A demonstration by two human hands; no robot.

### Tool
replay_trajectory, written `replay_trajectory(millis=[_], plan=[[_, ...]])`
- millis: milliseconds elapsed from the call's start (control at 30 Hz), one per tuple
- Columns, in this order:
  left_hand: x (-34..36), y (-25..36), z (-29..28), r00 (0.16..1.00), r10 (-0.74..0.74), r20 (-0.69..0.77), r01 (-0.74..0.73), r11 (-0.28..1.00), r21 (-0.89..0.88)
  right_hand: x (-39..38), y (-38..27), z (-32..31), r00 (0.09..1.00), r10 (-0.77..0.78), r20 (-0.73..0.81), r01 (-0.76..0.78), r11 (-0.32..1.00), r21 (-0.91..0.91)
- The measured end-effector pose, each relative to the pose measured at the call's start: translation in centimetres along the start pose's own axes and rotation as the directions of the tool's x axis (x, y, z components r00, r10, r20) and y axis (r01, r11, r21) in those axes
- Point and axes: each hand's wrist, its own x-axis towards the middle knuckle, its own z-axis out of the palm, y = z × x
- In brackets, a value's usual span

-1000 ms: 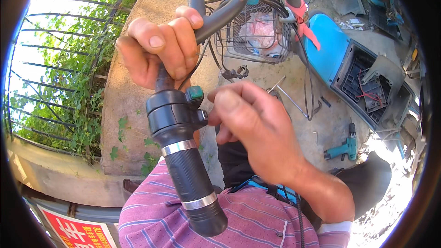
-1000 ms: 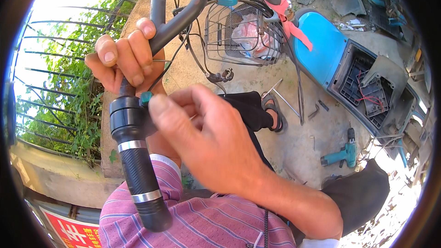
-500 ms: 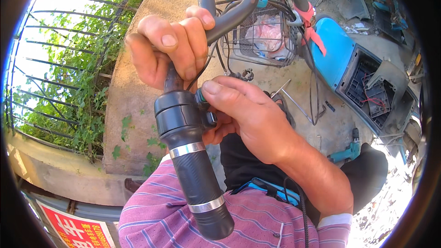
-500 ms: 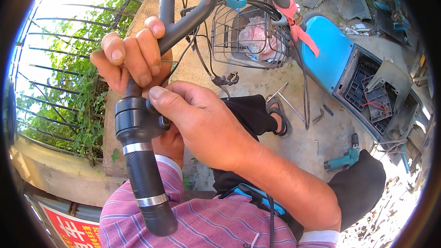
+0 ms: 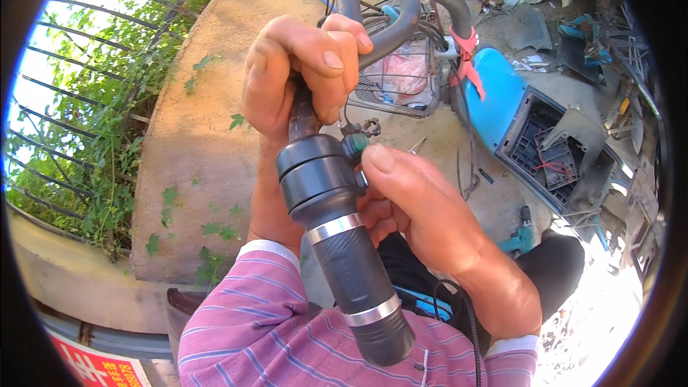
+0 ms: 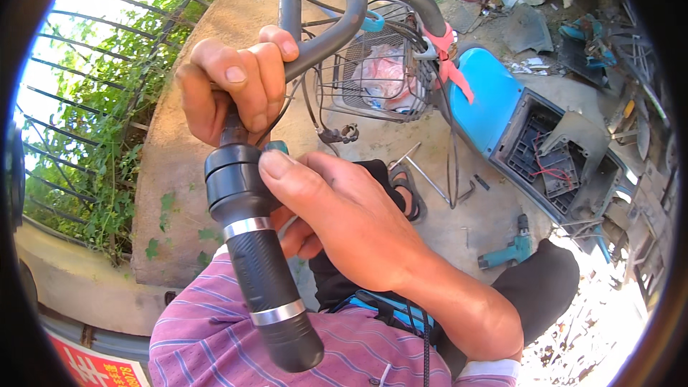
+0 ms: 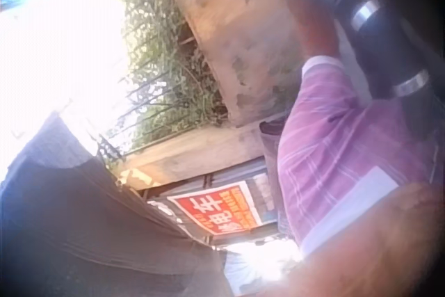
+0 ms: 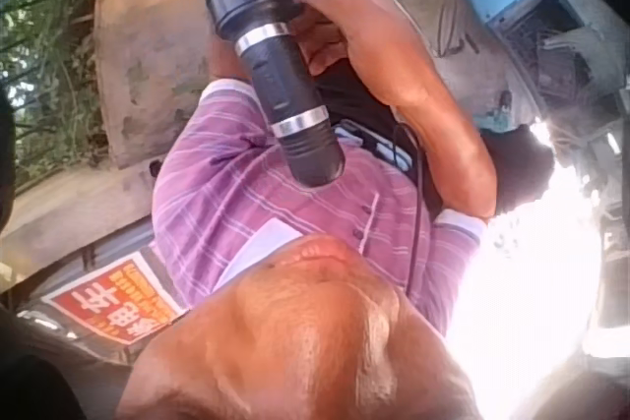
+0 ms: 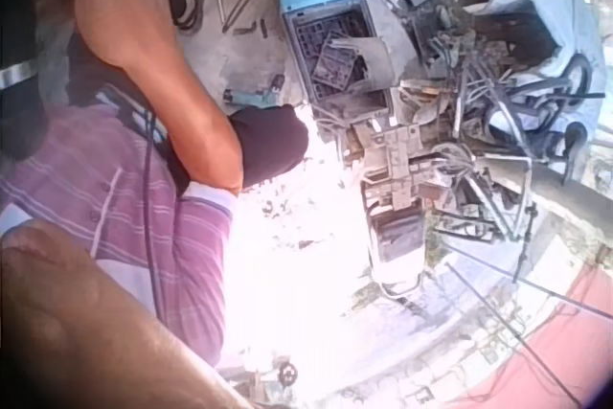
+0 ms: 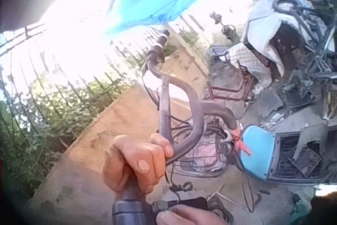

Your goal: The person repairs a bicycle handlebar assembly using an Allen key and a cordless drill. They tighten bolts on the handlebar grip and brake lever, then use the drill to secure a blue plastic component on the handlebar stem.

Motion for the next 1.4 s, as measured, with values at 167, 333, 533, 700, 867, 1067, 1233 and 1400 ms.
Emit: replay_trajectory(millis=[167,333,533,700,867,1067,1233,1400], plan=[[0.2,0.2,-0.5,1.0,-0.02,0.008,0.019,0.998,0.052,-2.9,-0.7,1.5,0.967,0.184,0.174,-0.215,0.96,0.178],[-0.8,1.1,-0.1,0.99,-0.093,-0.109,0.099,0.994,0.05,-3.1,0.6,3.0,0.939,0.053,0.34,-0.262,0.751,0.606],[-1.6,2.4,0.2,0.987,-0.116,-0.109,0.115,0.993,-0.016,-4.1,0.0,5.4,0.962,0.174,0.21,-0.265,0.78,0.566],[-3.0,3.8,0.9,0.978,-0.193,-0.083,0.191,0.981,-0.042,-4.0,-3.3,7.6,0.81,0.587,0.01,-0.575,0.79,0.214],[-3.1,2.9,1.3,0.988,-0.076,-0.132,0.077,0.997,0.001,-3.6,-4.7,8.9,0.712,0.658,-0.245,-0.676,0.737,0.015],[-3.1,1.7,0.6,0.975,-0.014,-0.222,-0.005,0.996,-0.084,-2.5,-4.4,10.6,0.693,0.58,-0.428,-0.663,0.746,-0.062],[-2.7,1.2,1.0,0.964,0.067,-0.257,-0.085,0.995,-0.059,-2.0,-4.2,13.3,0.604,0.279,-0.747,-0.764,0.471,-0.441],[-1.1,-0.6,1.6,0.957,0.148,-0.249,-0.141,0.989,0.044,-3.1,-3.8,13.2,0.665,-0.191,-0.722,-0.725,0.066,-0.686]])
